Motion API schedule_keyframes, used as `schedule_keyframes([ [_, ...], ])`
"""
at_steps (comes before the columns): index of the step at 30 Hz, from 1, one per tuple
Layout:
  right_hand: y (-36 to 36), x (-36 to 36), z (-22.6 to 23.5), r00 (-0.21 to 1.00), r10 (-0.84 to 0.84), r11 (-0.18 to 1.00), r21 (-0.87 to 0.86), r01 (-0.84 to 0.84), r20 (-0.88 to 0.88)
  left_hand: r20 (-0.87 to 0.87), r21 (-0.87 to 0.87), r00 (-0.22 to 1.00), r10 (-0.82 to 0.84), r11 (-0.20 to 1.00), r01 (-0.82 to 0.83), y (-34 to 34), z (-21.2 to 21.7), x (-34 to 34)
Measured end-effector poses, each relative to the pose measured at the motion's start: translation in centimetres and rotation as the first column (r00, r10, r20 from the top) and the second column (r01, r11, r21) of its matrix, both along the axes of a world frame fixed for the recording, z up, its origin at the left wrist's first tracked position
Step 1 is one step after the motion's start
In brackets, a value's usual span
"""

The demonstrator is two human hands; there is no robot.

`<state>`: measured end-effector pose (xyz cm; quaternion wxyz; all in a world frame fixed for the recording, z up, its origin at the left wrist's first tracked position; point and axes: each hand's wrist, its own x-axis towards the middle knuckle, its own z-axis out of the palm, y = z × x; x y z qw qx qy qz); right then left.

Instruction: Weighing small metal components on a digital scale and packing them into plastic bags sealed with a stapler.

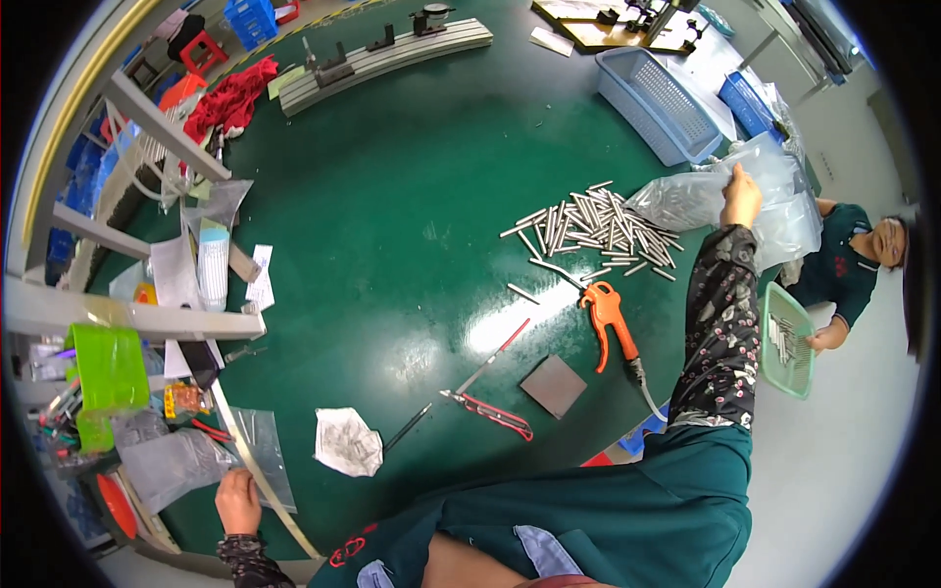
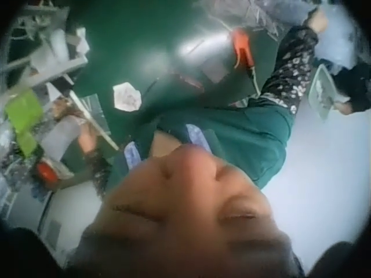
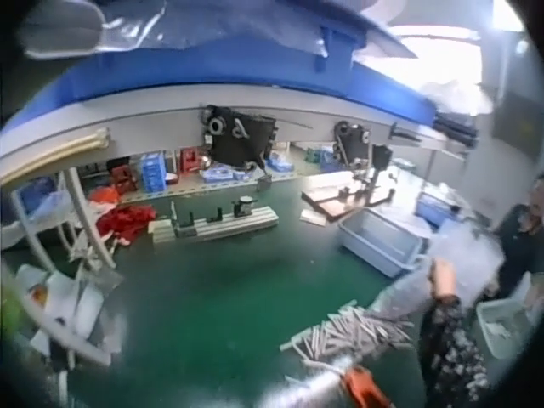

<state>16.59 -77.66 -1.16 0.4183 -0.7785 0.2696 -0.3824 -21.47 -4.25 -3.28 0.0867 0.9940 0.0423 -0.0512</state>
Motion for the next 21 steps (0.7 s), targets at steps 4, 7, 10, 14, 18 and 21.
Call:
schedule_keyframes([
  [4, 2.5, -2.9, 4.6, 0.98, 0.196, 0.98, -0.017, -0.196, 0.023, -0.004, -0.003, 1.0, -0.019, 1.0, 0.019, -0.5, -0.2, -1.6],
  [7, 7.2, -7.5, 9.2, 0.943, 0.332, 0.943, 0.004, -0.332, 0.021, 0.038, -0.04, 0.999, 0.004, 0.999, -0.003, -1.3, 0.2, -1.4],
  [10, 11.3, -11.3, 11.3, 0.858, 0.508, 0.859, -0.032, -0.511, -0.073, 0.182, -0.032, 0.981, -0.066, 0.997, 0.073, -2.7, 1.3, -1.3],
  [14, 20.0, -18.7, 14.3, 0.782, 0.622, 0.78, -0.057, -0.624, -0.043, 0.375, -0.068, 0.897, -0.233, 0.958, 0.277, -6.5, 3.7, 1.6],
  [18, 27.6, -25.5, 14.8, 0.603, 0.785, 0.608, 0.007, -0.794, 0.142, 0.482, -0.052, 0.757, -0.441, 0.848, 0.528, -9.8, 8.1, 3.9],
  [21, 33.2, -31.1, 15.5, 0.299, 0.938, 0.297, 0.036, -0.954, 0.176, 0.529, -0.166, 0.73, -0.433, 0.791, 0.589, -9.9, 11.8, 2.9],
])
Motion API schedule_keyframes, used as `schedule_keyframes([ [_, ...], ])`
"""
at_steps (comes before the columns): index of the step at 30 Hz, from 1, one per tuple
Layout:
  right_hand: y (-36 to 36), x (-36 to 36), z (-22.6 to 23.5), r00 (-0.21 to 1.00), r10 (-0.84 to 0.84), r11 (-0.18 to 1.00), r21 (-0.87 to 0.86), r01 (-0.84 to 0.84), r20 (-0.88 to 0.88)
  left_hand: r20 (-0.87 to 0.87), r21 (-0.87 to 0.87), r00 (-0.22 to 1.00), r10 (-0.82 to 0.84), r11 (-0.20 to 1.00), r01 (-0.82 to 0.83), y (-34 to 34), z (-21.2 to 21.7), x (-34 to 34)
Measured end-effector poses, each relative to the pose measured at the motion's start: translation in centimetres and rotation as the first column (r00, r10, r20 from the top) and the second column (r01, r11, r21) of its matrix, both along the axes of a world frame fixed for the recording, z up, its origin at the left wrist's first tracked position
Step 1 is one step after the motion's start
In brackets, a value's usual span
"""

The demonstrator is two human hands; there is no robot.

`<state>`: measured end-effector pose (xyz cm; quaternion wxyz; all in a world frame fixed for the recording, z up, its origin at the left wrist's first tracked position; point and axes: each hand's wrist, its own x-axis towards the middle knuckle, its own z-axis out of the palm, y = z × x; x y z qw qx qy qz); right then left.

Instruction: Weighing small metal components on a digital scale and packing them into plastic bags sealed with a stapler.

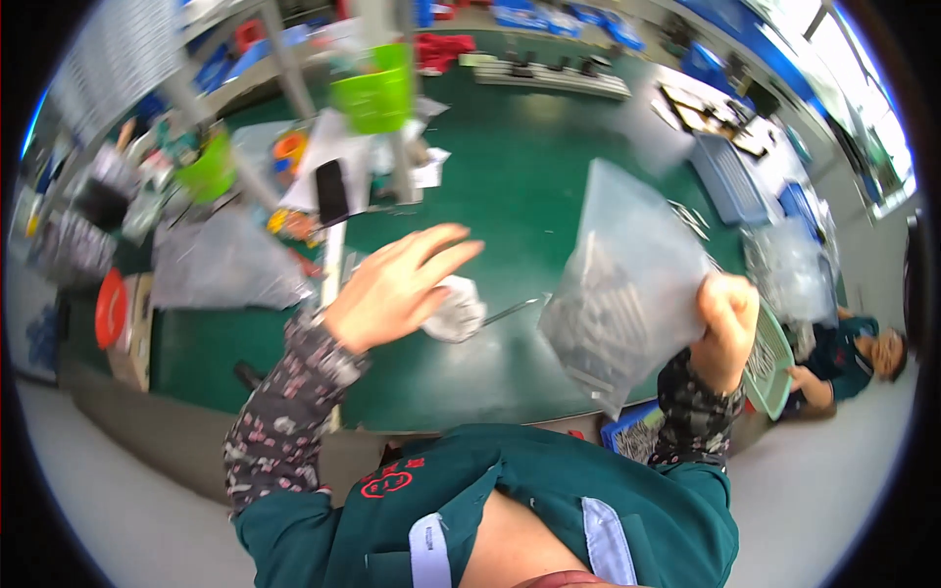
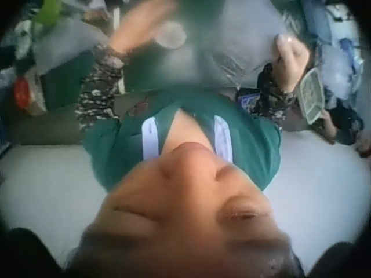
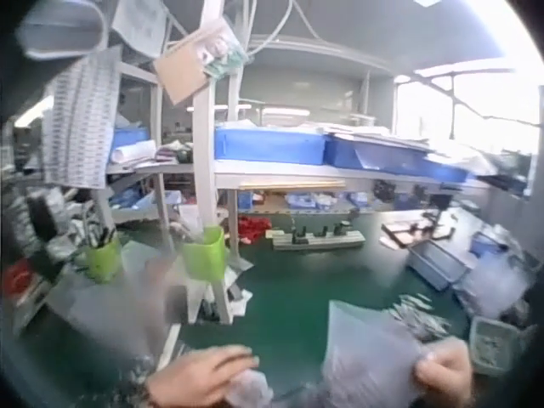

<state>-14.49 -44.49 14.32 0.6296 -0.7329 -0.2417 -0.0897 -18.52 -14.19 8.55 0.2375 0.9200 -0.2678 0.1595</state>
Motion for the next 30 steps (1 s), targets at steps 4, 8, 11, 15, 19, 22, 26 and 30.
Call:
schedule_keyframes([
  [4, 8.8, -5.6, 1.3, 0.865, 0.476, 0.88, -0.098, -0.465, 0.161, -0.132, -0.144, 0.991, -0.027, 0.99, 0.008, 4.2, 5.0, -6.8],
  [8, 18.3, -11.8, 1.4, 0.626, 0.763, 0.644, -0.101, -0.758, 0.163, -0.267, -0.117, 0.956, 0.121, 0.981, -0.157, 12.7, 7.1, -20.1],
  [11, 25.0, -15.7, 0.0, 0.519, 0.84, 0.536, -0.085, -0.84, 0.16, -0.384, -0.084, 0.887, 0.257, 0.947, -0.311, 16.9, 6.7, -28.9],
  [15, 33.6, -20.1, -1.6, 0.419, 0.907, 0.422, -0.089, -0.902, 0.053, -0.231, 0.003, 0.857, 0.461, 0.881, -0.474, 20.4, 2.8, -37.6],
  [19, 40.3, -22.3, -2.4, 0.445, 0.895, 0.446, -0.054, -0.894, 0.024, -0.083, -0.184, 0.678, 0.731, 0.657, -0.731, 23.0, 2.4, -41.2],
  [22, 45.3, -23.5, -1.4, 0.472, 0.876, 0.48, -0.087, -0.873, 0.093, 0.048, -0.23, 0.56, 0.827, 0.555, -0.8, 26.8, 3.6, -42.2],
  [26, 52.9, -22.9, -1.4, 0.54, 0.841, 0.54, -0.067, -0.839, 0.008, 0.154, -0.243, 0.513, 0.844, 0.536, -0.808, 34.0, 4.6, -41.1],
  [30, 61.0, -22.2, -1.3, 0.543, 0.819, 0.566, -0.103, -0.818, 0.187, 0.087, -0.204, 0.483, 0.872, 0.49, -0.848, 41.7, 6.3, -40.4],
])
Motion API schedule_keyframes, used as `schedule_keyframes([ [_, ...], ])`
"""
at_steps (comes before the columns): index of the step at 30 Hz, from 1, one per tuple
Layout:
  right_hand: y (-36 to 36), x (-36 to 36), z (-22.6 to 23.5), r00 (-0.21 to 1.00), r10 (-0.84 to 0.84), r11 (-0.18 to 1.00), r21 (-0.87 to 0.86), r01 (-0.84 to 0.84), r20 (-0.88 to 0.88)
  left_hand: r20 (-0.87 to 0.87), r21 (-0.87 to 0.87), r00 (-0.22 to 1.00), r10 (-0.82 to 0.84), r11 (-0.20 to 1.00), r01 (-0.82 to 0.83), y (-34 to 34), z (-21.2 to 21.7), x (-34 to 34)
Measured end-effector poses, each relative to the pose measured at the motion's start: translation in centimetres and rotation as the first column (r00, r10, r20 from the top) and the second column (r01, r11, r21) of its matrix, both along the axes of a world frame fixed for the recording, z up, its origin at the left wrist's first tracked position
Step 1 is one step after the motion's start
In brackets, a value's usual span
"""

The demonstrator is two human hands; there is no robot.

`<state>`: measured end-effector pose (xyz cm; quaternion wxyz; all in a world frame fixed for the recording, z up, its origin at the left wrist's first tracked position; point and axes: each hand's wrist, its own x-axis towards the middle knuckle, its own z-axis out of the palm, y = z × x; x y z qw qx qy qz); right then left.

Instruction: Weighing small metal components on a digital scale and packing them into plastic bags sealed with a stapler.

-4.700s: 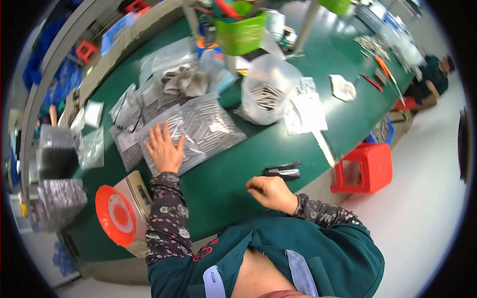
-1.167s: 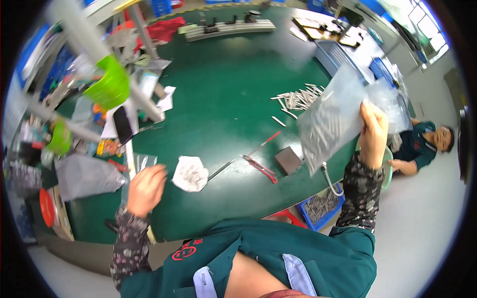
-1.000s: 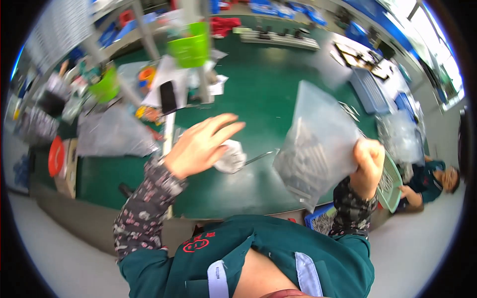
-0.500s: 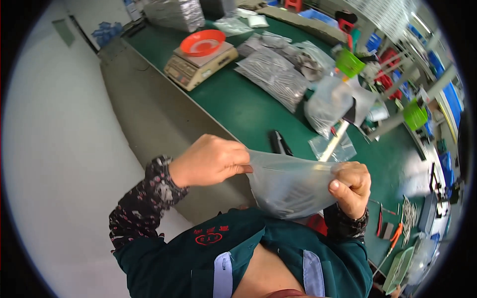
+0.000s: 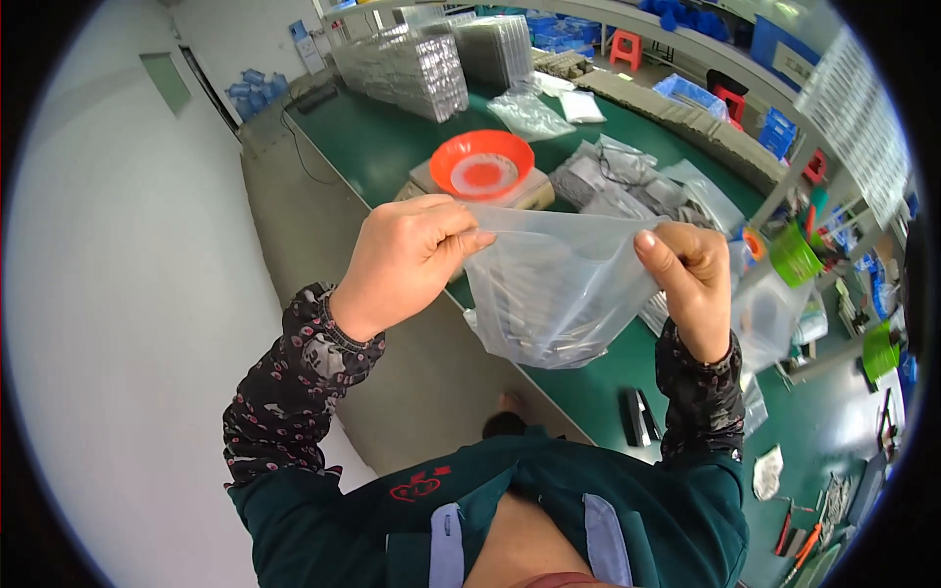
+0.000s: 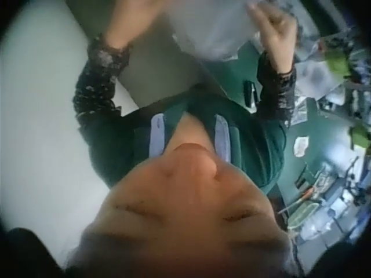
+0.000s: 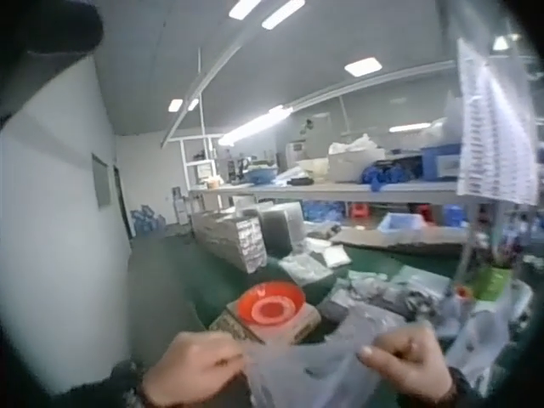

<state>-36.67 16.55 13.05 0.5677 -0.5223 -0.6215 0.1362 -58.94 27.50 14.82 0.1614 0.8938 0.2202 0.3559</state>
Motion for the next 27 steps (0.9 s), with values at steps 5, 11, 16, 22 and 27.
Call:
schedule_keyframes([
  [5, 9.6, 0.3, 1.4, 0.992, -0.106, 0.994, 0.011, 0.105, 0.074, 0.024, 0.133, 0.999, 0.036, 0.99, -0.039, 9.7, 0.8, 1.2],
  [11, 20.3, 1.7, 0.8, 0.96, -0.227, 0.973, 0.078, 0.217, 0.166, -0.022, 0.187, 0.998, 0.059, 0.981, -0.054, 21.4, 0.8, 3.1],
  [16, 25.4, 1.5, -1.6, 0.895, -0.323, 0.944, 0.031, 0.329, 0.307, -0.063, 0.162, 0.997, -0.032, 0.986, 0.042, 29.1, -1.9, 3.8],
  [22, 28.8, 1.1, -4.1, 0.791, -0.431, 0.88, 0.009, 0.475, 0.433, -0.151, 0.053, 0.983, -0.099, 0.993, 0.108, 34.7, -5.5, 5.2],
  [27, 30.4, 2.5, -6.0, 0.806, -0.408, 0.846, -0.153, 0.51, 0.429, -0.244, 0.024, 0.949, -0.199, 0.977, 0.211, 37.2, -7.1, 6.6],
])
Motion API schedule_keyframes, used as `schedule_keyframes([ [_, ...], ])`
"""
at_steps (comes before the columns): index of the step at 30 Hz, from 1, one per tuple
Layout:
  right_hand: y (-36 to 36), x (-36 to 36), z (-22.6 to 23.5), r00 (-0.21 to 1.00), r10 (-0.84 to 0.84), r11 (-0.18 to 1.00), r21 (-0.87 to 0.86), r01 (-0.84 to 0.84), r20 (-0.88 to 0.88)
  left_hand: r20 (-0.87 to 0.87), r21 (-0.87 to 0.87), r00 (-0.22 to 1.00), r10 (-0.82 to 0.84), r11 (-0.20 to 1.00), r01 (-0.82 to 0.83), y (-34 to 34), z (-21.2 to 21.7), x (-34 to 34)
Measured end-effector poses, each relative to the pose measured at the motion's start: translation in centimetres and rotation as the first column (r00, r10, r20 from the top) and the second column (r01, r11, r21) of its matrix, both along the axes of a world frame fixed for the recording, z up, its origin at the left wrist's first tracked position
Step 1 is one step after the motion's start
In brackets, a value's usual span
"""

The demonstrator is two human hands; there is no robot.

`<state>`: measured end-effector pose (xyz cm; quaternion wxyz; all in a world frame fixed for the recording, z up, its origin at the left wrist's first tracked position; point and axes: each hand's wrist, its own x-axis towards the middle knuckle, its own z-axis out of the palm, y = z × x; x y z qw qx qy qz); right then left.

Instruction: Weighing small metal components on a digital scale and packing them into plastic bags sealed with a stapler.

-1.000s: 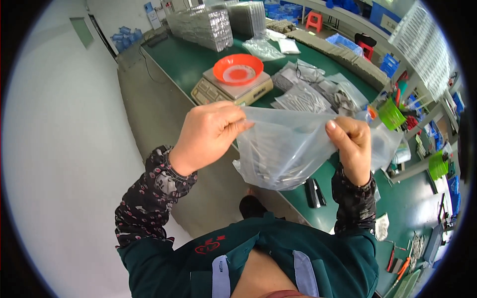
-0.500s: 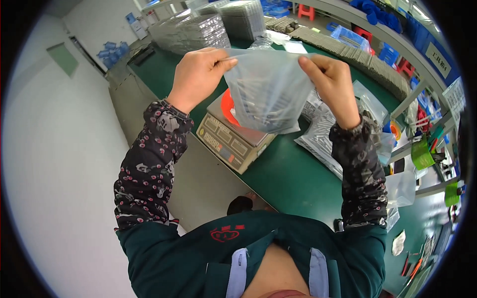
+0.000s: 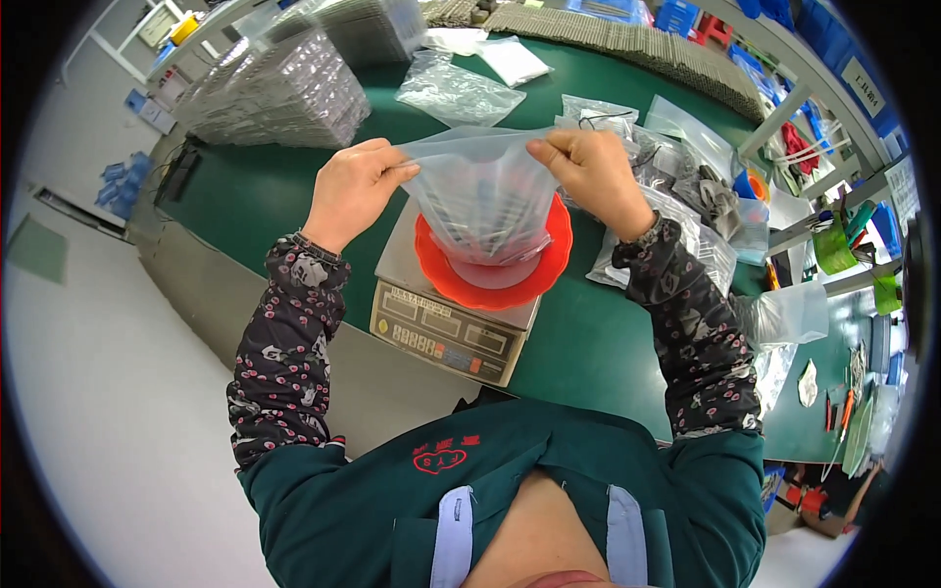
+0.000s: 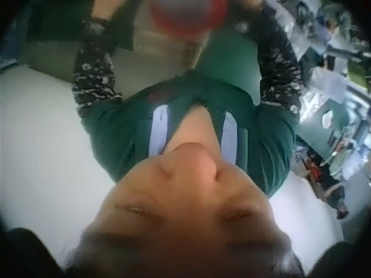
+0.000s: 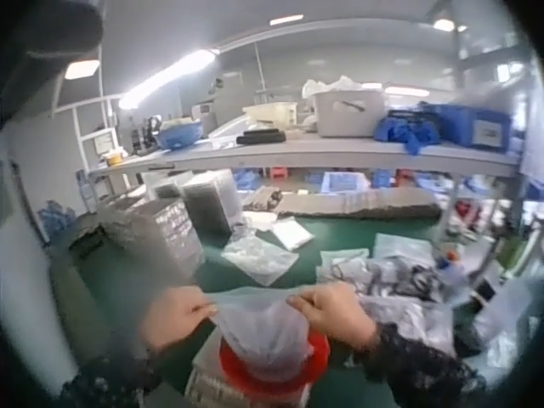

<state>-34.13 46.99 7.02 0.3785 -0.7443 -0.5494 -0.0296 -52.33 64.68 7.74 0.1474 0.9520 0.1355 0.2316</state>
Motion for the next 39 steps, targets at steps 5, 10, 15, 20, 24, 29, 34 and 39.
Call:
schedule_keyframes([
  [5, -1.3, 0.2, 0.5, 0.995, 0.093, 0.994, -0.058, -0.091, 0.046, 0.037, -0.058, 0.966, -0.254, 0.965, 0.256, 2.0, -0.6, 0.0],
  [10, -2.5, -0.5, 2.2, 0.916, 0.293, 0.946, -0.224, -0.235, 0.274, -0.09, -0.096, 0.904, -0.419, 0.907, 0.41, 2.2, -0.1, -0.8],
  [15, -2.7, -1.7, 2.6, 0.901, 0.26, 0.954, -0.237, -0.184, 0.347, -0.06, -0.19, 0.91, -0.409, 0.9, 0.392, 1.9, 0.1, -1.5],
  [20, -3.1, -3.0, 3.1, 0.936, 0.197, 0.978, -0.125, -0.167, 0.293, 0.016, -0.259, 0.954, -0.298, 0.921, 0.292, 0.9, 0.1, -3.1],
  [24, -4.9, -3.7, 3.8, 0.991, 0.064, 0.997, -0.051, -0.059, 0.116, 0.158, -0.214, 0.968, -0.196, 0.95, 0.227, 1.1, -1.1, -5.3],
  [29, -11.7, -5.4, 0.2, 0.983, -0.182, 0.973, -0.146, 0.179, -0.008, 0.162, -0.354, 0.97, 0.183, 0.928, -0.116, -0.1, -4.6, -11.2],
  [34, -17.6, -6.8, -5.9, 0.933, -0.313, 0.895, -0.382, 0.229, -0.175, 0.063, -0.469, 0.91, 0.411, 0.817, -0.336, -2.4, -10.2, -17.0],
  [39, -19.1, -9.0, -8.0, 0.903, -0.323, 0.865, -0.475, 0.162, -0.281, -0.036, -0.429, 0.883, 0.469, 0.79, -0.437, -3.9, -10.5, -17.8],
])
